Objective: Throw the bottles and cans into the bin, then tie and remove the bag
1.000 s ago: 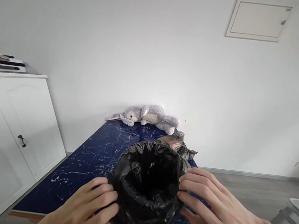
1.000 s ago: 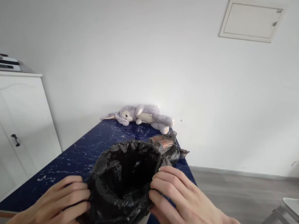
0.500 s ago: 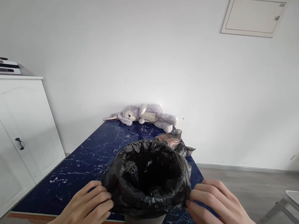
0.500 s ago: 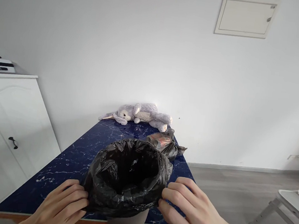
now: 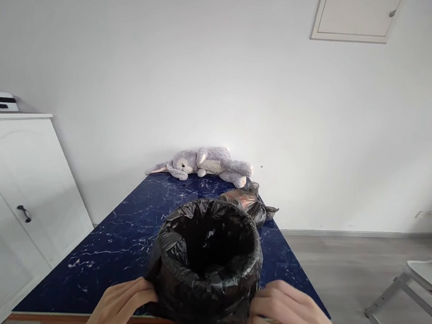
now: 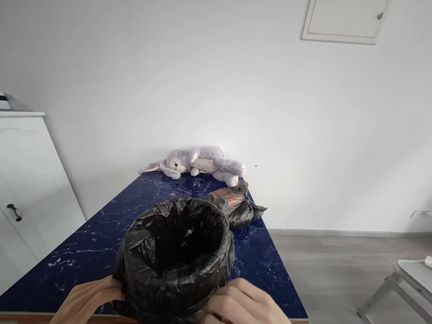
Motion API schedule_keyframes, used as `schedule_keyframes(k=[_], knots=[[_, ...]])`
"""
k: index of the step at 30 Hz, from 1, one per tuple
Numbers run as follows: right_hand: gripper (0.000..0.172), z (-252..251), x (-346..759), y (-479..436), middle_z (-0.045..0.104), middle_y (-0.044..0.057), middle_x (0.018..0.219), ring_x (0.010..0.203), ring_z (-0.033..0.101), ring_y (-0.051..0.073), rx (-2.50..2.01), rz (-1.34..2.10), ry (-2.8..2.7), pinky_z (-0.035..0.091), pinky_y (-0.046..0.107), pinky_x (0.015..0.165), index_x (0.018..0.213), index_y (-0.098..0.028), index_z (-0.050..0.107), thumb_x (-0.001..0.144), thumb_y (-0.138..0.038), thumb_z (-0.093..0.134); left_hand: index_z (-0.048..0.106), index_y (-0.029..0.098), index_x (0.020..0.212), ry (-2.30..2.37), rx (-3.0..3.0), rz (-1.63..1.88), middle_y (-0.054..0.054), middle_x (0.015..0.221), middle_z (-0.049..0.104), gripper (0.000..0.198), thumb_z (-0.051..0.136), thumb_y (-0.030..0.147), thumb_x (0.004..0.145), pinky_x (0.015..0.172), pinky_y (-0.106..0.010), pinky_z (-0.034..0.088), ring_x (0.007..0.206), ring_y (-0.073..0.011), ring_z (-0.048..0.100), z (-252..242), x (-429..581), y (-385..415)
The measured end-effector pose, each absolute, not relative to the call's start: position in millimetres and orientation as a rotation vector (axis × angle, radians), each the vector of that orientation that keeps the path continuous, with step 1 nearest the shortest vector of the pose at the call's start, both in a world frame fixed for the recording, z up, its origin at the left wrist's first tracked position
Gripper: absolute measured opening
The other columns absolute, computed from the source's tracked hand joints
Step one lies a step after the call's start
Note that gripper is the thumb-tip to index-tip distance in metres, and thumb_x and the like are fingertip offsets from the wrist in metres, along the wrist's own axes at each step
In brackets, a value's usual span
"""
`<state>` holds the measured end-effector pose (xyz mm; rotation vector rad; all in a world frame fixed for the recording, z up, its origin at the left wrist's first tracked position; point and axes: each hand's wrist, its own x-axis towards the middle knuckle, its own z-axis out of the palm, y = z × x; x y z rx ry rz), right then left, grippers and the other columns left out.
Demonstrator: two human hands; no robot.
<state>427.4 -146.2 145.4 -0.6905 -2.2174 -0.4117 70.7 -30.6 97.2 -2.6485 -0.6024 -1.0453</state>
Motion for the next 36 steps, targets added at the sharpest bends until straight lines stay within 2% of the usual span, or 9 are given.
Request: schedule_keyframes(k=[3,7,10,12,16,20,26,31,36], knots=[[0.027,170.7,426.1,-147.2,0.073,0.012,0.105,0.101,0.066,0.021,-0.751,-0.526,-2.109,0.055,0.037,0.091,0.123,-0.011,0.061,0.096,-0.006,0.063,0.061,0.025,0.116,-0.661,-2.674,-1.127,-0.011,0.102,0.077,0.029,0.059,0.031,0.087,0.079,-0.036,0.062,0.095,-0.0284,0.077,85.6,59.2,-28.2],[0.027,187.7,416.7,-127.3,0.072,0.011,0.112,0.110,0.065,0.024,-0.870,-0.409,-2.187,0.050,0.042,0.103,0.126,-0.013,0.063,0.103,-0.026,0.066,0.061,0.026,0.113,-0.941,-2.739,-1.189,-0.009,0.096,0.076,0.017,0.054,0.028,0.098,0.070,-0.031,0.058,0.083,-0.0242,0.074,63.0,50.3,-12.9],[0.021,188.7,413.4,-110.1,0.068,0.001,0.086,0.080,0.062,0.017,-0.900,-0.269,-2.261,0.050,0.037,0.088,0.107,-0.018,0.066,0.108,-0.038,0.059,0.067,0.028,0.115,-1.227,-2.794,-1.142,-0.010,0.103,0.078,0.029,0.049,0.049,0.104,0.076,-0.030,0.060,0.087,-0.0249,0.074,48.8,43.2,2.4],[0.027,188.2,415.3,-104.6,0.063,-0.002,0.076,0.068,0.054,0.015,-0.934,-0.247,-2.283,0.046,0.033,0.075,0.095,-0.020,0.064,0.109,-0.042,0.057,0.067,0.027,0.095,-1.412,-2.911,-1.062,-0.008,0.092,0.076,0.042,0.040,0.057,0.107,0.075,-0.029,0.057,0.081,-0.0233,0.070,45.4,37.3,10.8],[0.030,188.7,429.2,-107.9,0.061,-0.003,0.073,0.065,0.050,0.015,-1.025,-0.295,-2.323,0.038,0.031,0.068,0.089,-0.021,0.063,0.108,-0.043,0.057,0.055,0.025,0.075,-1.695,-2.905,-1.037,-0.002,0.072,0.063,0.052,0.033,0.060,0.108,0.069,-0.028,0.050,0.067,-0.0194,0.062,40.5,18.2,24.3],[0.027,185.1,454.1,-114.0,0.066,-0.002,0.076,0.068,0.057,0.016,-1.170,-0.346,-2.311,0.039,0.031,0.068,0.095,-0.023,0.066,0.108,-0.045,0.057,0.059,0.026,0.075,-1.771,-2.637,-1.090,-0.003,0.080,0.070,0.054,0.041,0.070,0.101,0.071,-0.029,0.053,0.075,-0.0216,0.067,19.9,-8.1,38.8],[0.038,172.6,488.0,-114.1,0.073,0.002,0.081,0.072,0.068,0.019,-1.363,-0.551,-2.233,0.045,0.032,0.066,0.098,-0.024,0.071,0.109,-0.053,0.049,0.068,0.025,0.106,-1.797,-2.297,-1.139,-0.010,0.110,0.078,0.049,0.046,0.067,0.097,0.093,-0.045,0.058,0.107,-0.0324,0.073,-6.0,-15.2,52.2],[0.051,168.4,503.6,-112.9,0.078,0.004,0.087,0.074,0.073,0.022,-1.499,-0.602,-2.183,0.050,0.033,0.063,0.104,-0.025,0.075,0.109,-0.062,0.040,0.064,0.020,0.121,-1.756,-2.258,-1.002,-0.016,0.139,0.070,0.053,0.044,0.064,0.099,0.108,-0.052,0.053,0.125,-0.0348,0.068,-18.1,-6.8,49.6],[0.042,168.8,522.4,-108.6,0.079,0.005,0.092,0.079,0.075,0.025,-1.676,-0.553,-2.099,0.053,0.034,0.060,0.104,-0.026,0.076,0.105,-0.061,0.053,0.064,0.019,0.138,-1.618,-2.346,-0.758,-0.012,0.153,0.063,0.058,0.035,0.057,0.105,0.120,-0.053,0.045,0.145,-0.0331,0.054,-31.2,-5.3,41.0]])
